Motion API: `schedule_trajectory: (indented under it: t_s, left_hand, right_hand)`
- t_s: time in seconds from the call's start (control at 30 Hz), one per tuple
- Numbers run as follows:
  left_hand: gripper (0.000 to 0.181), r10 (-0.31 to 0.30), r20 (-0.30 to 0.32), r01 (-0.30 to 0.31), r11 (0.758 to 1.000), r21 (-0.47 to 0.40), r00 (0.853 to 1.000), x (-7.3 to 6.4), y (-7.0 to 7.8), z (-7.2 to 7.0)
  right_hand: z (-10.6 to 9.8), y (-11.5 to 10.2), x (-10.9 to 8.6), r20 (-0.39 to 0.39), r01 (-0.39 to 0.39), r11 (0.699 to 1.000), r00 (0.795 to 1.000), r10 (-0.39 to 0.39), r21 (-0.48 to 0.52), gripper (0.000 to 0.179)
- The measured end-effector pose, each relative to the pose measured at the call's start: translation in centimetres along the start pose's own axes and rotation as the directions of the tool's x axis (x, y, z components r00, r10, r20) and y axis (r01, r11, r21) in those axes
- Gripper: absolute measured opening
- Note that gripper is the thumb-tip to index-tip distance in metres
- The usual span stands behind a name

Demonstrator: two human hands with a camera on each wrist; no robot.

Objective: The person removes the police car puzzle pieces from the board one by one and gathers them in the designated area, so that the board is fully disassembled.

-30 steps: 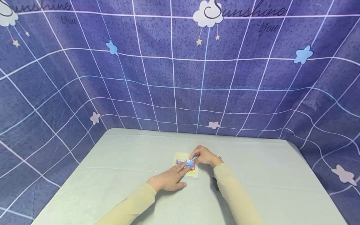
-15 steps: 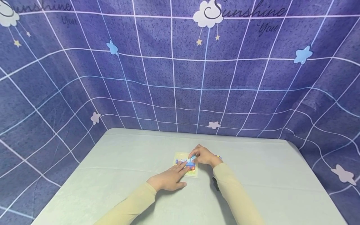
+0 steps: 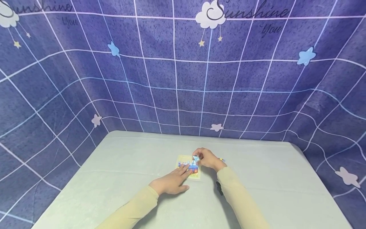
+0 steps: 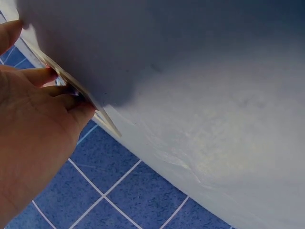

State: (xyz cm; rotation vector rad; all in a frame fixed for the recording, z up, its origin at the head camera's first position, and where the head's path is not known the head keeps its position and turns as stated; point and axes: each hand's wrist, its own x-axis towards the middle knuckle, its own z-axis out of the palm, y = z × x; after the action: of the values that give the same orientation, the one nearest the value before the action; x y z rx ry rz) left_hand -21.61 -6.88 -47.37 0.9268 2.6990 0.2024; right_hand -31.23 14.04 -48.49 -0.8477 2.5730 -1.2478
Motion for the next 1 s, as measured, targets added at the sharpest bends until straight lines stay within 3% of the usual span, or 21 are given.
schedule_trajectory:
  t_s: [0.33, 0.57, 1.0]
  left_hand:
    - [0.068, 0.003, -0.006, -0.003, 1.000, 0.000, 1.000, 0.0, 0.1, 0.0]
    - [0.068, 0.009, -0.006, -0.009, 1.000, -0.004, 1.000, 0.0, 0.2, 0.0]
    - [0.068, 0.008, -0.011, -0.008, 1.000, -0.006, 1.000, -0.2, 0.1, -0.1]
  right_hand:
    - [0.0, -0.3, -0.2, -0.045, -0.013, 1.000, 0.999, 0.013, 0.018, 0.028]
    - [-0.4, -0.4, -0.6, -0.029, -0.013, 0.995, 0.999, 0.016, 0.099, 0.030]
    - [-6.1, 0.8, -3.8, -0.140, -0.117, 0.973, 0.979, 0.146, 0.198, 0.035]
